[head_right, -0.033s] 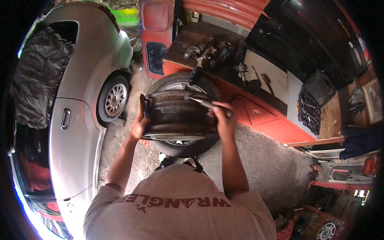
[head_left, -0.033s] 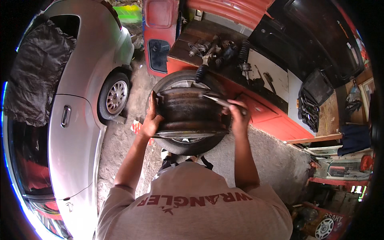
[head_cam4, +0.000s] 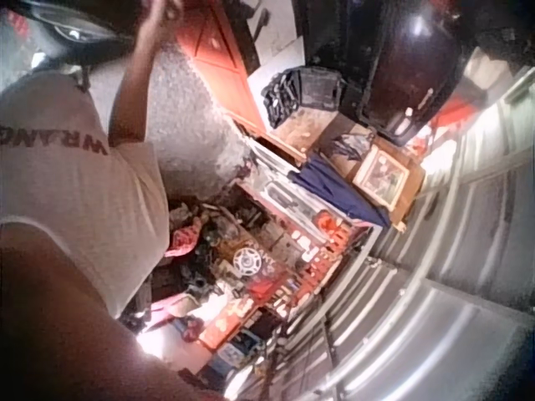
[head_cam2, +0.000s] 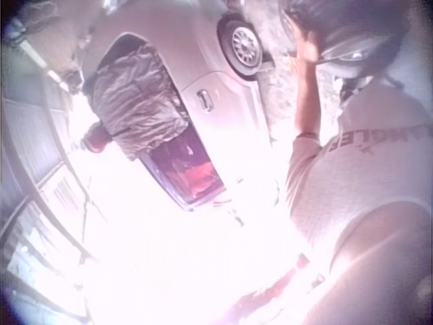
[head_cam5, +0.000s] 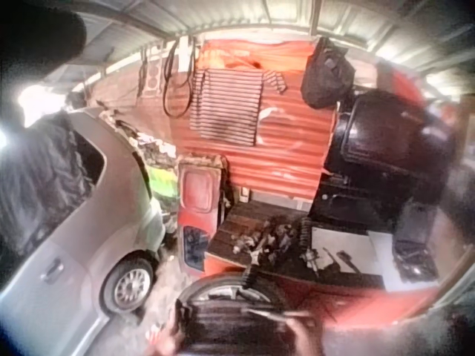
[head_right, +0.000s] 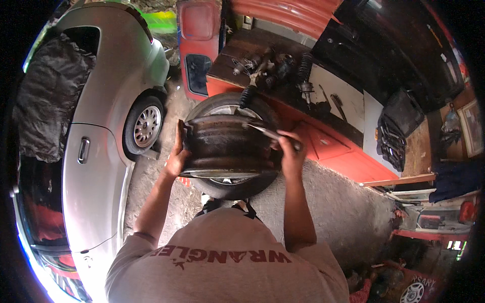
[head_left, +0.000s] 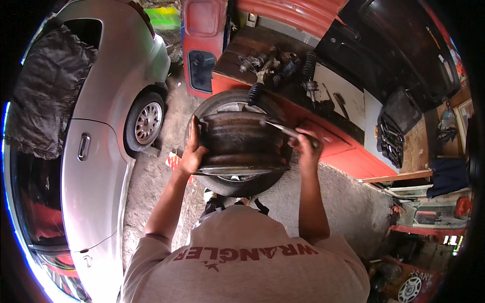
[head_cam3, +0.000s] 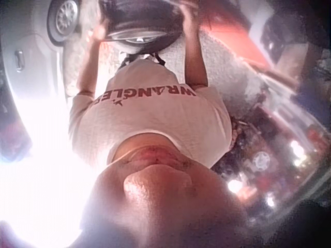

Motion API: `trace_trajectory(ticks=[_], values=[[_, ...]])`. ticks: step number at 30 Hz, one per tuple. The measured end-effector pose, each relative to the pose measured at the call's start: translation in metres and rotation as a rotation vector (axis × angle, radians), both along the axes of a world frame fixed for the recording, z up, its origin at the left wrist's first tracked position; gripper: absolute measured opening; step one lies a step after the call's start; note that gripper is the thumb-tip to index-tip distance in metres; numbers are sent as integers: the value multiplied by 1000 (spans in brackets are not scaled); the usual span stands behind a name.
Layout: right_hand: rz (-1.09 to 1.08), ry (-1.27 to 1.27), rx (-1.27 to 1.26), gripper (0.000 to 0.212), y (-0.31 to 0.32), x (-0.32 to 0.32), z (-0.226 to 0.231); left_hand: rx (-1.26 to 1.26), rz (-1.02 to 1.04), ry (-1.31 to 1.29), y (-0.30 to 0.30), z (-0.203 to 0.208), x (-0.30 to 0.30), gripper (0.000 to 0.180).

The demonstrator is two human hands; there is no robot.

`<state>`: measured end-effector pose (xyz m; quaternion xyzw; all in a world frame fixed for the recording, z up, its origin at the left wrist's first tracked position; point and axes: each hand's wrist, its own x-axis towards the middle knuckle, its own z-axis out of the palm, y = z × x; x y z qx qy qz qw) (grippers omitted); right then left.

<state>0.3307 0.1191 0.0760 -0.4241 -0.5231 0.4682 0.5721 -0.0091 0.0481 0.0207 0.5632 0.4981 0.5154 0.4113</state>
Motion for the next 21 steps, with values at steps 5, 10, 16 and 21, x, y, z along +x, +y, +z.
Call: trace_trajectory(ticks=[5,10,16,21], values=[[-12,-27,43,25,3,-17,5,-46,40,147,10,6,4,107],[310,66,41,19,0,-63,6,20,13,39,12,1,0,108],[62,-69,7,23,15,15,16,45,8,-21,10,4,5,111],[59,-34,19,19,-5,-16,6,-26,46,17,9,13,6,113]])
